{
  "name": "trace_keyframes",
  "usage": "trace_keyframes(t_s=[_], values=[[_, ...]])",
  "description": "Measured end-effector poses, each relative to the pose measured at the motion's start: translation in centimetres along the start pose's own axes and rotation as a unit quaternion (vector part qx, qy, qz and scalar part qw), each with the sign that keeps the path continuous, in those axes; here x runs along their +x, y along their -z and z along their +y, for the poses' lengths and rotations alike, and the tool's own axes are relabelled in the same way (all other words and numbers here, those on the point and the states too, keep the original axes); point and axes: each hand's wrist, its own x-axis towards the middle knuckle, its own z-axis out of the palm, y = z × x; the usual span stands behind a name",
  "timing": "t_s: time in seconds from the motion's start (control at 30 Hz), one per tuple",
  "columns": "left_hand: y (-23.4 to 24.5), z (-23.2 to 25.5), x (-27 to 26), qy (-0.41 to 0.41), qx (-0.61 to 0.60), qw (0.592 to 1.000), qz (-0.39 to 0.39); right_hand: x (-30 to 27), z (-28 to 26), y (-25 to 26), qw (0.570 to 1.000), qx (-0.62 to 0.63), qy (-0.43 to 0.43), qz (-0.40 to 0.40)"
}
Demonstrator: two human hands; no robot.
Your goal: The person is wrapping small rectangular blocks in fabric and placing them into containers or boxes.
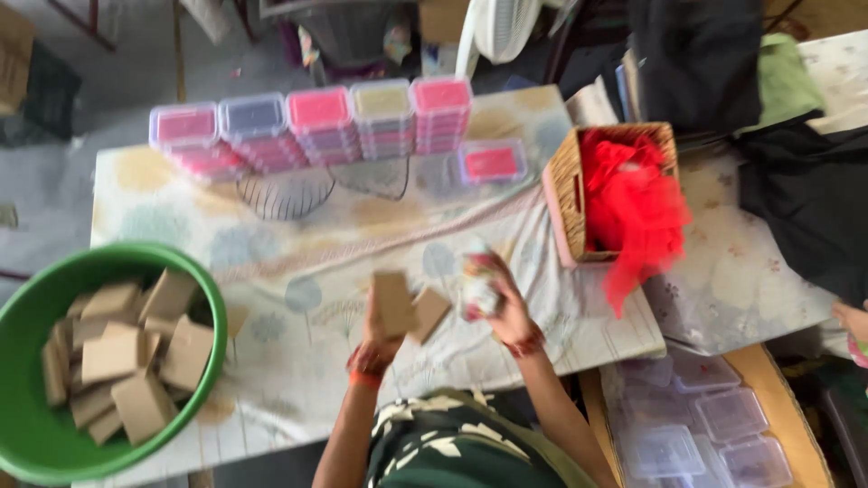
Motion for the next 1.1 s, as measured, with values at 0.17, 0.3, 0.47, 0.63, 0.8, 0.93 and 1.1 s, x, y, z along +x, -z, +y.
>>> trace_keyframes(t_s=[0.17,0.3,0.47,0.63,0.8,0.93,1.1], values=[[-8.3,0.2,0.1,0.009,0.017,1.000,-0.007,0.7,4.2,-4.5,0.963,-0.250,0.063,-0.083],[-3.1,-2.9,4.0,0.045,-0.064,0.991,-0.109,-2.6,5.8,-6.1,0.847,-0.510,0.122,-0.085],[-1.6,-6.7,4.2,0.043,-0.032,0.994,-0.090,0.0,5.8,-7.9,0.633,-0.729,0.219,-0.140],[-8.2,-4.4,0.5,-0.004,0.159,0.986,-0.043,2.1,6.1,-7.6,0.703,-0.673,0.227,-0.031],[-4.9,-3.1,2.8,0.056,0.117,0.990,-0.058,-0.8,10.2,-7.9,0.621,-0.716,0.315,-0.053],[-2.4,-4.7,2.7,-0.030,0.132,0.977,-0.167,-0.9,6.5,-13.0,0.673,-0.690,0.250,-0.091],[-12.8,-0.7,-3.1,0.031,0.149,0.981,-0.119,5.2,5.0,-9.8,0.762,-0.622,0.179,0.005]])
